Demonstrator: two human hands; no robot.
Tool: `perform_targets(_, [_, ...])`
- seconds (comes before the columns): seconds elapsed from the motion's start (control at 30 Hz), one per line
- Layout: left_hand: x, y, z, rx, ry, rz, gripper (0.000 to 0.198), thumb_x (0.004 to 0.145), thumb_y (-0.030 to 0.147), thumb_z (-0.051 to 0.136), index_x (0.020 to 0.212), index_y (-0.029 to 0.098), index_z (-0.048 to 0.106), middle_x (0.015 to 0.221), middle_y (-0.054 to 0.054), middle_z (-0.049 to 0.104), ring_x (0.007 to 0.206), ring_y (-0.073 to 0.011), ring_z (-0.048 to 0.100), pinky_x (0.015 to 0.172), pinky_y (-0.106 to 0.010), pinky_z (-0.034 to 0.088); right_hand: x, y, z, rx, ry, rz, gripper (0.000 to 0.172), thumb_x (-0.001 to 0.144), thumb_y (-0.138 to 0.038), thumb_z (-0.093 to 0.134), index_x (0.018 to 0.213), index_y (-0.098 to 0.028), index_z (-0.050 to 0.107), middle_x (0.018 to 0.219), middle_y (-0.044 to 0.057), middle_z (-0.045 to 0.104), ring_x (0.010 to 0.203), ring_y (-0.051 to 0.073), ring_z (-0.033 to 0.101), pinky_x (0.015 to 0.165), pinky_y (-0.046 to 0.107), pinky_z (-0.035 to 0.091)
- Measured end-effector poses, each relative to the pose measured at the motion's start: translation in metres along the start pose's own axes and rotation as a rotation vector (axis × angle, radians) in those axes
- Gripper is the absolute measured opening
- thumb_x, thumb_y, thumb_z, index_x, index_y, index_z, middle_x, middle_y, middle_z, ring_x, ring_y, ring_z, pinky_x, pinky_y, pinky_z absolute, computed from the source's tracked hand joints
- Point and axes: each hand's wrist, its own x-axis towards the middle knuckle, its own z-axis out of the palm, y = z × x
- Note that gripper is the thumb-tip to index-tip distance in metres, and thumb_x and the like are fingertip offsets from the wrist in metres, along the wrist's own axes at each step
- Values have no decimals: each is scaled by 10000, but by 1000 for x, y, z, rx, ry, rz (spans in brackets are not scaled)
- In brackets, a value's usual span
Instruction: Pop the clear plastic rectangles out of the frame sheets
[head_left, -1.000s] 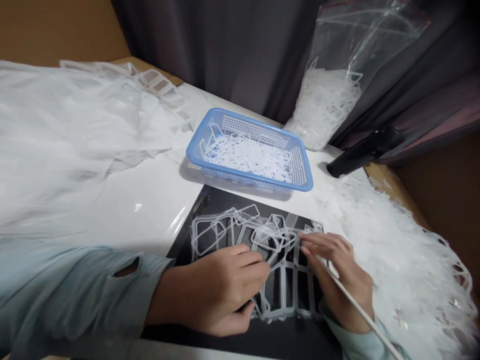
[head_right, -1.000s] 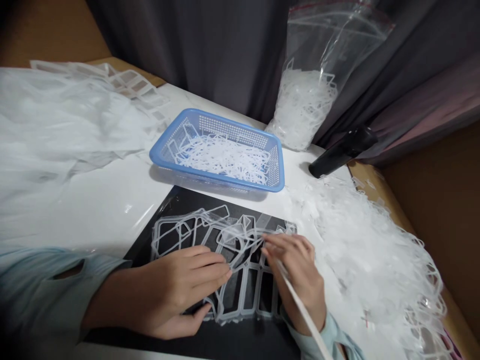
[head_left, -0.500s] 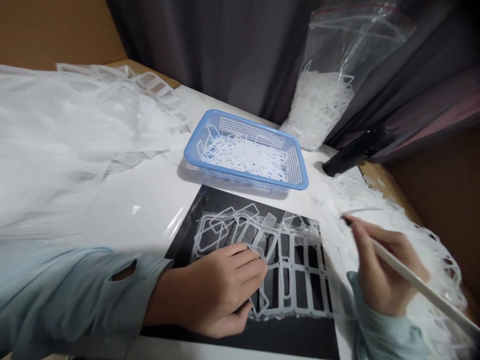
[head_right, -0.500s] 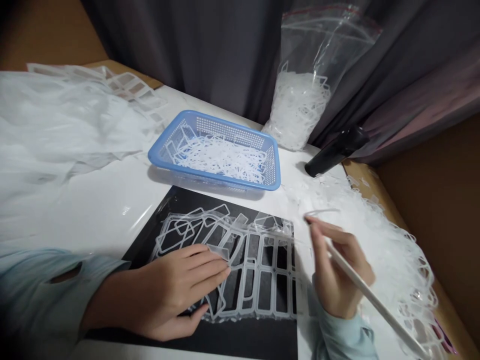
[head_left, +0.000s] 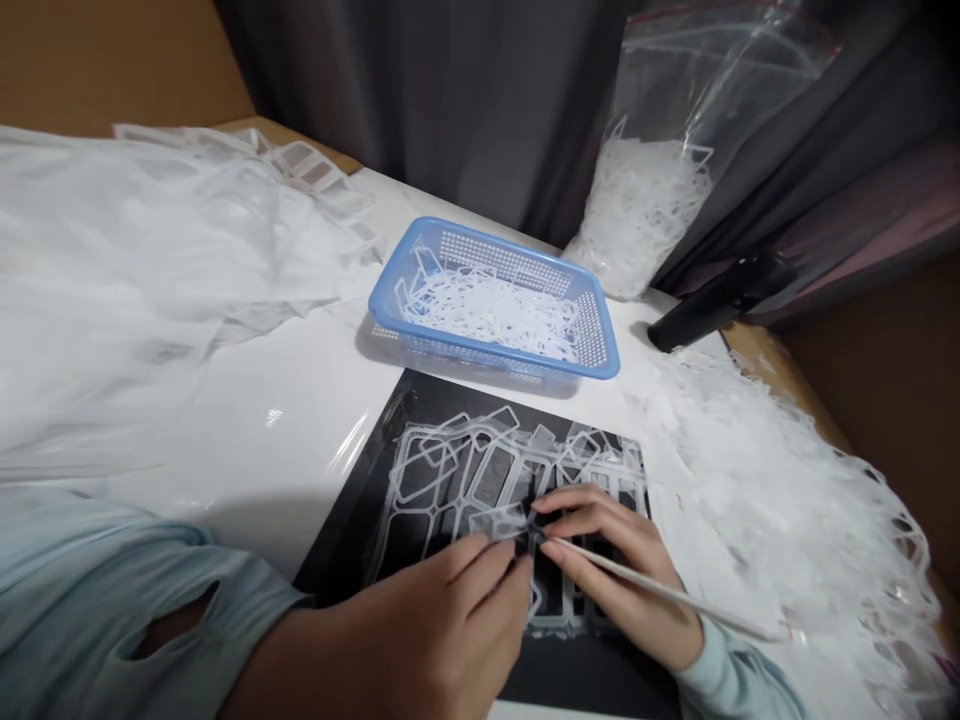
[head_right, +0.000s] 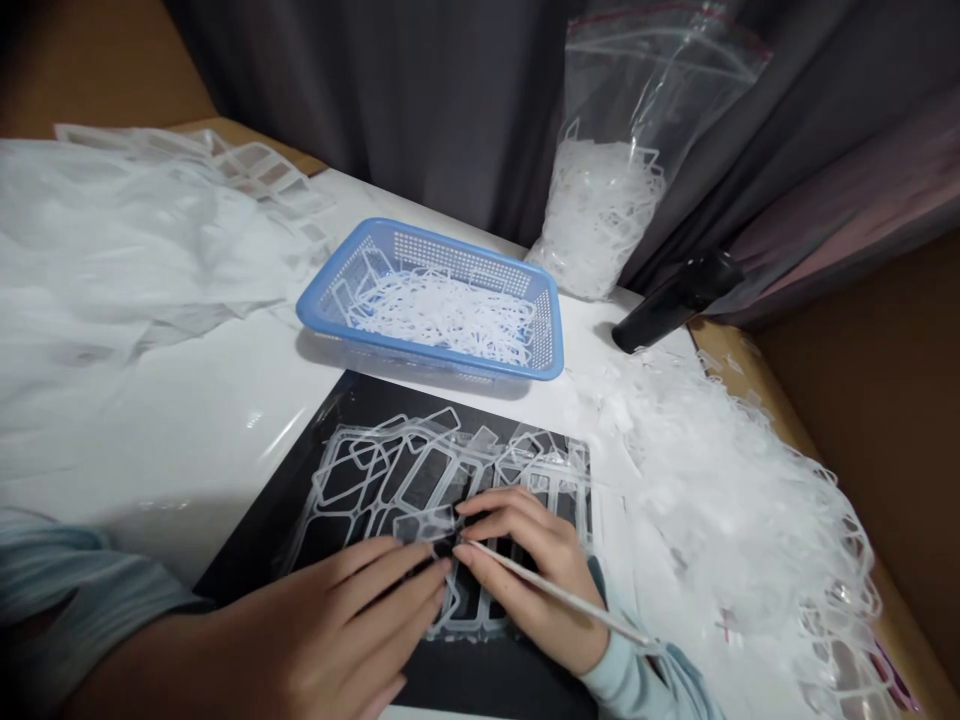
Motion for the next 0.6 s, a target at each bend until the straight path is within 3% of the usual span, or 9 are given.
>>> perform_targets(0.07, [-1,2,6,52,6,-5,428,946,413,506,1146,77,680,1189,-167,680,1114,-327,583,941,-471,407,1,2,4,32,-11,19,59,905,-166,664,951,-198,681,1035,86,739,1013,196,682,882,326,554])
perform_targets(0.13, [-2,5,10,78,-6,-56,500,953,428,498,1194,16,649,1216,-201,667,1143,-348,581,961,-480,396,2,4,5,49,-10,63,56,914,-187,655,962,-195,683,1025,94,747,1012,202,688,878,332,563])
perform_targets(0.3, [-6,10,5,81,-38,-77,410,944,371,530,1129,37,680,1146,-184,697,1062,-322,620,936,-452,428,4,6,4,65,-9,101,38,909,-206,661,924,-196,694,1003,93,756,1003,205,697,888,332,564])
perform_targets(0.43, [-6,8,-5,-1,-8,9,297,941,338,522,1041,130,709,1051,-127,719,961,-274,645,912,-426,458,3,9,3,63,-15,94,45,901,-196,672,938,-201,698,1016,79,755,1025,193,693,908,317,555])
perform_targets(0.5, [-6,9,-7,-27,-21,34,313,938,350,513,1084,145,699,1111,-130,704,1000,-287,640,902,-439,464,3,9,1,55,-16,73,50,901,-189,673,944,-201,694,1027,81,753,1034,196,689,911,325,554])
perform_targets(0.6, [-10,11,-3,73,-41,-87,365,914,319,549,1148,69,675,1167,-192,681,1056,-341,626,926,-502,435,5,5,-2,31,40,33,36,900,-184,670,926,-202,689,1012,87,750,1020,210,690,894,347,560])
